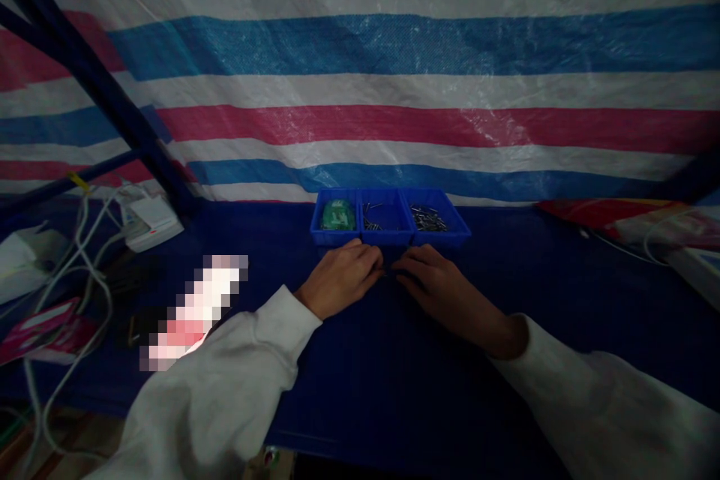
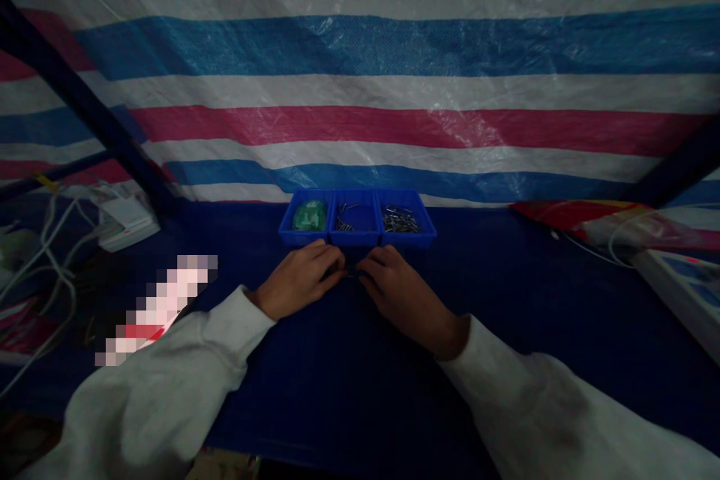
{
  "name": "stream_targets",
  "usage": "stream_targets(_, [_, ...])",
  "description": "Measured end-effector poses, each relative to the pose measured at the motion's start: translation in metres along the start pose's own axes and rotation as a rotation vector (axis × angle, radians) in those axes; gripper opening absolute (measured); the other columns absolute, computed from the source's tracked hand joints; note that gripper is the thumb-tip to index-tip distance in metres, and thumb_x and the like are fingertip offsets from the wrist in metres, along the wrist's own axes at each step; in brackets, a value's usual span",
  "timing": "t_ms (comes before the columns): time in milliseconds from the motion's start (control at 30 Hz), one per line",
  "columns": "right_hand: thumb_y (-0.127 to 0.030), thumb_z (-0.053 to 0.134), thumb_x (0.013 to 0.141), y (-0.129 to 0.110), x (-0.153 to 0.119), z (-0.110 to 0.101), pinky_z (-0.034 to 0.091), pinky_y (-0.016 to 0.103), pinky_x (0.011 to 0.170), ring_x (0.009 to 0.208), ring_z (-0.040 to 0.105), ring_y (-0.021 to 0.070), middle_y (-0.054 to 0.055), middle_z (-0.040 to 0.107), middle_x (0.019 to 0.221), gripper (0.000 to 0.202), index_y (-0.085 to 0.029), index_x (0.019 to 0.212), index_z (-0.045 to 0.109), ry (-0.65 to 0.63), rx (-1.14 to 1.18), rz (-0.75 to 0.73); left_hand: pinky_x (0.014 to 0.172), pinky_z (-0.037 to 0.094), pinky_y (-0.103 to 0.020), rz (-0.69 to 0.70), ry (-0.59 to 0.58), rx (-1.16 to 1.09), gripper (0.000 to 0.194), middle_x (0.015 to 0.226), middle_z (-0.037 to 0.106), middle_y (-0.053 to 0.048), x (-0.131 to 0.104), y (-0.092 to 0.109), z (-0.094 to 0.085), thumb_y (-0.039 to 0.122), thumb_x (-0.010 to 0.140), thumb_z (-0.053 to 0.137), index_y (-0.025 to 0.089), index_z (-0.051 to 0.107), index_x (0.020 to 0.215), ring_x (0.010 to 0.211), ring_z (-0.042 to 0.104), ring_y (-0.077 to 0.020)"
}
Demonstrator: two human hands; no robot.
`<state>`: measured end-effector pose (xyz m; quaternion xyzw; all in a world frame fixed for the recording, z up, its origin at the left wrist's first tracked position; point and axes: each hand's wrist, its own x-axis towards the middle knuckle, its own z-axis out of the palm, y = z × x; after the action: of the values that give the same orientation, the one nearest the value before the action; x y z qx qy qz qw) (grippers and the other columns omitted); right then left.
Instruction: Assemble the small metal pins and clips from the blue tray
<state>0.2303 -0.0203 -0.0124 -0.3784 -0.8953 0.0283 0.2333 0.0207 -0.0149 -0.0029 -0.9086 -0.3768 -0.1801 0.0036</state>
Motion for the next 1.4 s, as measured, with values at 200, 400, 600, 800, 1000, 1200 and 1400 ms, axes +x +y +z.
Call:
stream_targets(200, [-0.01,0.059,0.089,0.004,0.0,-0.007,0.052,0.038,0.079,0.089,0.063,0.0232,0.007,0.068,0.092,0.014,-0.018,0.094,0.07,0.027,0.087,0.074,0.072,0.049,-0.032,0.077,0.071,0.262,0.012,0.089,0.062,-0.005,0.001,0.018,-0.003,0.021,0.099,0.046,0.016,0.056,0.094,0.088,0.056,-0.0209])
stream_targets(400, [-0.014,0.064,0.088,0.005,-0.001,-0.009,0.051,0.036,0.081,0.089,0.065,0.0221,0.007,0.07,0.099,0.018,-0.017,0.105,0.067,0.086,0.135,0.139,0.072,0.05,-0.031,0.086,0.134,0.244,0.017,0.087,0.062,-0.004,0.0,0.019,-0.002,0.021,0.1,0.043,0.015,0.058,0.095,0.083,0.057,-0.0192])
stream_targets(600, [-0.011,0.061,0.089,0.004,-0.001,-0.007,0.05,0.034,0.079,0.087,0.065,0.0209,0.004,0.071,0.093,0.013,-0.019,0.094,0.07,0.042,0.141,0.092,0.076,0.051,-0.031,0.084,0.112,0.161,0.02,0.088,0.062,-0.004,0.0,0.018,-0.001,0.027,0.101,0.043,0.016,0.059,0.096,0.086,0.058,-0.0182])
stream_targets(800, [-0.012,0.059,0.09,0.005,0.0,-0.006,0.049,0.032,0.075,0.082,0.065,0.0202,0.005,0.071,0.09,0.011,-0.017,0.092,0.069,0.071,0.142,0.142,0.076,0.052,-0.032,0.035,0.104,0.167,0.014,0.093,0.06,-0.005,-0.001,0.02,-0.003,0.024,0.099,0.047,0.017,0.059,0.1,0.089,0.057,-0.0195])
stream_targets(1000, [-0.012,0.059,0.09,-0.002,-0.002,-0.008,0.048,0.03,0.073,0.079,0.065,0.0182,0.004,0.07,0.088,0.01,-0.017,0.091,0.067,0.102,0.211,0.16,0.075,0.052,-0.032,0.033,0.111,0.178,0.016,0.093,0.06,-0.004,-0.001,0.018,-0.002,0.02,0.099,0.045,0.017,0.06,0.1,0.088,0.057,-0.0195])
stream_targets(1200, [-0.011,0.057,0.09,-0.007,-0.003,-0.009,0.047,0.028,0.072,0.079,0.064,0.0169,0.004,0.07,0.088,0.011,-0.018,0.09,0.067,0.135,0.246,0.137,0.074,0.054,-0.034,0.036,0.105,0.17,0.015,0.088,0.061,-0.004,-0.001,0.018,-0.002,0.02,0.098,0.046,0.017,0.06,0.096,0.085,0.057,-0.02])
stream_targets(1400, [-0.015,0.056,0.091,-0.008,-0.004,-0.011,0.045,0.027,0.067,0.074,0.063,0.0154,0.003,0.07,0.084,0.012,-0.018,0.09,0.067,0.131,0.287,0.188,0.081,0.055,-0.033,-0.001,0.213,0.071,0.018,0.104,0.059,-0.007,-0.001,0.019,-0.002,0.017,0.098,0.044,0.017,0.058,0.11,0.095,0.058,-0.0191])
